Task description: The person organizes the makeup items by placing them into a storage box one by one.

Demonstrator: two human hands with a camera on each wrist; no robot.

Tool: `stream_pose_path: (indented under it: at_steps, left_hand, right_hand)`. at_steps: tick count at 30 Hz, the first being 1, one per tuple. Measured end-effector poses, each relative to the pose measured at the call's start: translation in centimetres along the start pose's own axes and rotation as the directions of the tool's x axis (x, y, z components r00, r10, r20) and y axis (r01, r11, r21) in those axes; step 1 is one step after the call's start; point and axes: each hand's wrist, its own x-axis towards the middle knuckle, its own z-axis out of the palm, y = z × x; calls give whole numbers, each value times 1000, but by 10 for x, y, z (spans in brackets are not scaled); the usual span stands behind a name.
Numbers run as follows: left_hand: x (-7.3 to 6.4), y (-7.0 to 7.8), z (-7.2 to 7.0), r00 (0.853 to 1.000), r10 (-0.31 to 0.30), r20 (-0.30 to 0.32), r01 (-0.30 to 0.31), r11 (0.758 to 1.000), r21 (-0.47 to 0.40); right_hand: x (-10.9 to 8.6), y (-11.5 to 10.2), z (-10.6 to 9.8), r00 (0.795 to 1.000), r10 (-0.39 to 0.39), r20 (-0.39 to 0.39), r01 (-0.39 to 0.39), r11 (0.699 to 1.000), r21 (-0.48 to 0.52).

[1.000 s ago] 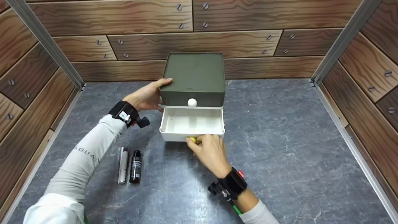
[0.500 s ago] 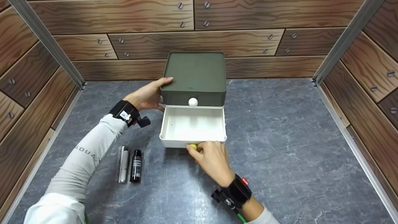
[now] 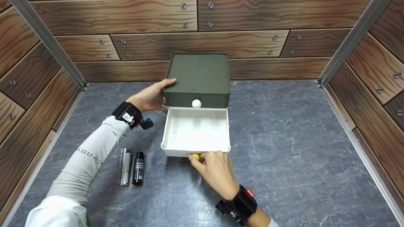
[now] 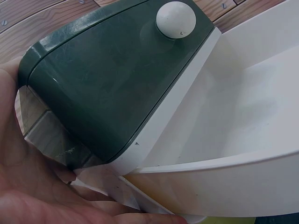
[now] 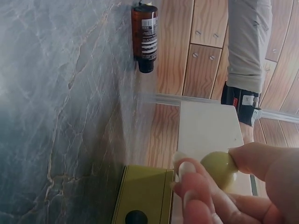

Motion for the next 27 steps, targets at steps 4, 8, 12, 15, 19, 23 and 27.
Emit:
stream_pose_path:
  at_steps: [4, 8, 12, 15, 19, 23, 27]
  left_hand:
    - [0, 0, 0, 1000, -3, 2, 3, 1000, -3]
    - [-1, 0, -1, 1000, 5, -6, -5, 1000, 3]
    - [-2, 1, -2, 1000, 8, -17, -8, 1000, 0]
    - [-1, -1, -1, 1000, 3, -11, -3, 1000, 6]
    - [-1, -4, -1, 1000, -2, -4, 2, 1000, 15]
    - [-1, -3, -1, 1000, 8, -13, -8, 1000, 10]
    - [1, -1, 1, 1000, 13, -18, -13, 1000, 6]
  right_hand:
    - [-4, -2, -2, 1000, 0, 0, 0, 1000, -1]
    - [-6, -6, -3, 998, -51, -30, 51, 999, -7]
    - [-5, -7, -3, 992, -88, -93, 85, 996, -40]
    - [-3, -4, -5, 983, -91, -159, 82, 995, -58]
    - [1, -2, -10, 973, -101, -209, 91, 994, -56]
    - [2, -6, -13, 981, -85, -173, 73, 994, -77]
    - [-1, -8, -8, 992, -60, -114, 45, 990, -132]
